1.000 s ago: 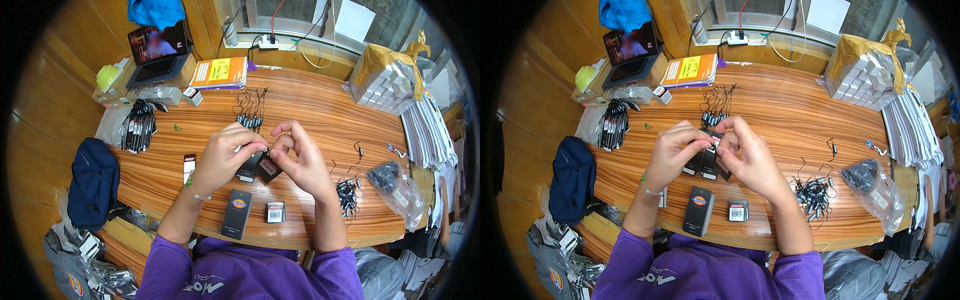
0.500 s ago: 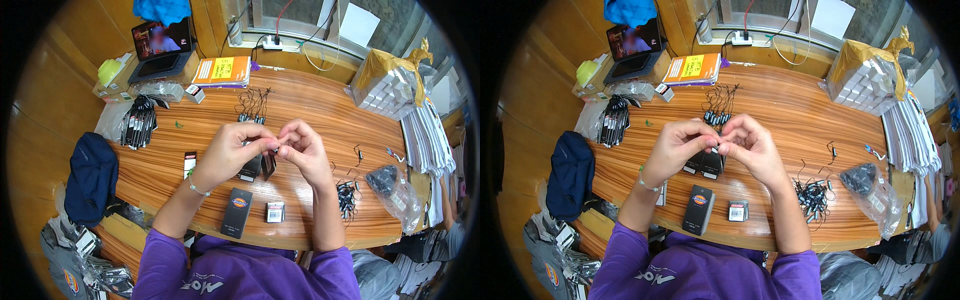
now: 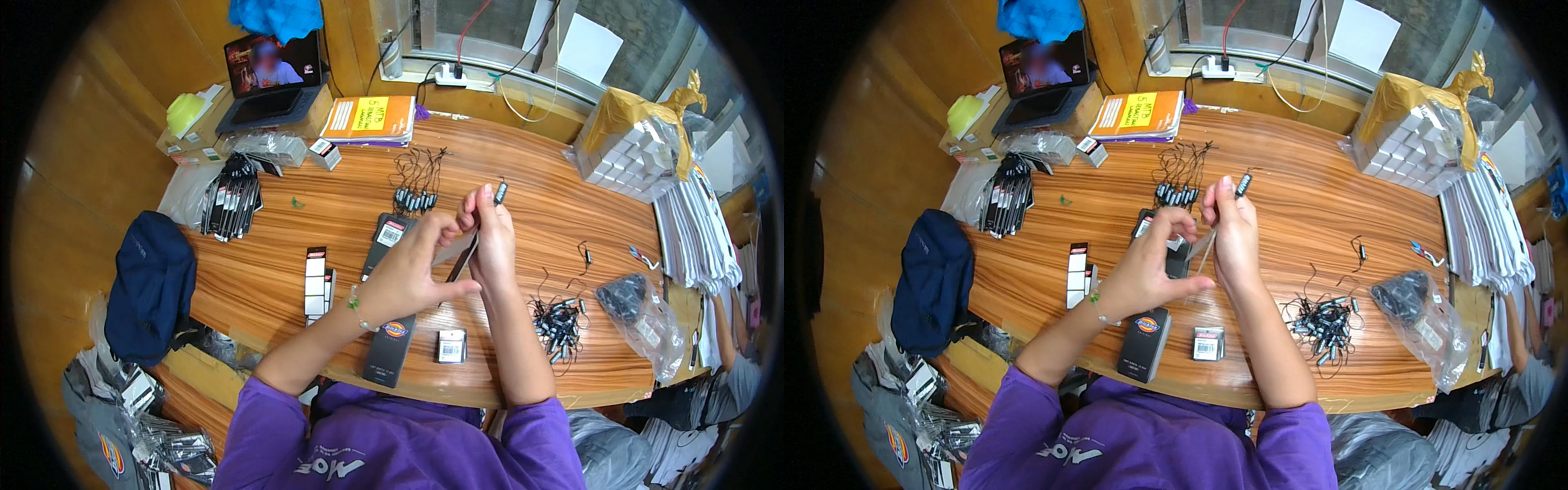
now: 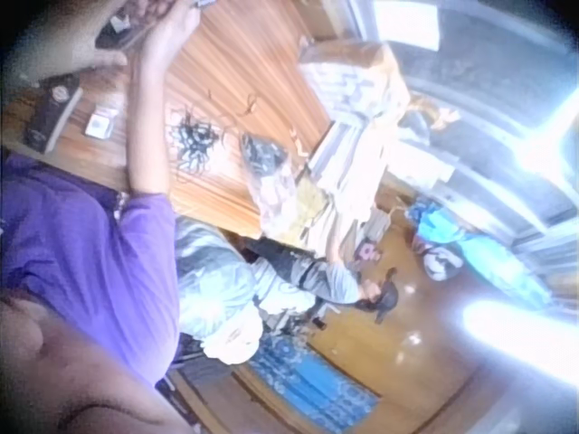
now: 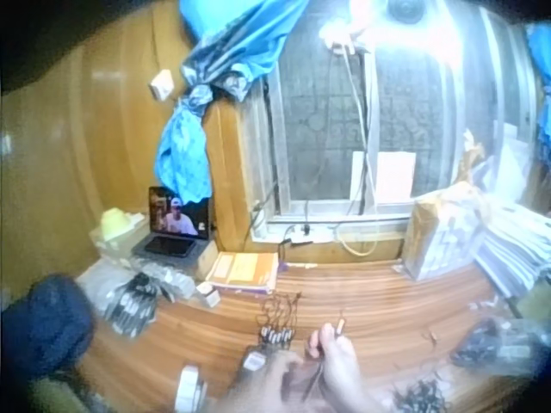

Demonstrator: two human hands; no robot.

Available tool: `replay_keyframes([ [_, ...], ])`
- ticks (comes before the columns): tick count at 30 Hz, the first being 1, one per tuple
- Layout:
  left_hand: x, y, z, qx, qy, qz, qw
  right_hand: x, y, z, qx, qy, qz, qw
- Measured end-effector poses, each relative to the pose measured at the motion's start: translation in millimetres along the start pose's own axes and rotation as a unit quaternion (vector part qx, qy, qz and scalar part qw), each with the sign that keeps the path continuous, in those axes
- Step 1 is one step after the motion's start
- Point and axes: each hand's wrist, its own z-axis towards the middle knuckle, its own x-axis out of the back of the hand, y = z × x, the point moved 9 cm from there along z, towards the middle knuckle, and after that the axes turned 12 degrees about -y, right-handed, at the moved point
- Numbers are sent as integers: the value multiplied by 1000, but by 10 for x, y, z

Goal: The person repeatedly picks up small black rectangular boxes and thin black wires from a wooden table. They attach the wires to the boxes and place the assembled units into a growing pile. A laptop is visible in the background.

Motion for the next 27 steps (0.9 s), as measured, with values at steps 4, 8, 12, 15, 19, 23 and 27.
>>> replay_keyframes([
  [4,21,-123,-10,-15,15,24,999,-205,17,81,-40,-27,11,999],
  [8,225,-242,-13,-16,52,63,997,-228,-3,219,-31,-36,-11,999],
  [12,199,-856,-74,100,27,-119,988,-121,50,509,-74,-73,-69,992],
  [15,143,-1040,-108,100,21,-109,989,-15,89,752,-80,-94,-67,990],
  [19,89,-1254,-175,109,7,-154,982,-1,94,966,-86,-80,-104,988],
  [23,-10,-1313,-164,173,-42,-152,972,48,138,1146,-99,-80,-135,983],
  [27,-16,-1247,-107,170,-45,-40,984,123,268,1263,-130,-80,-160,975],
])
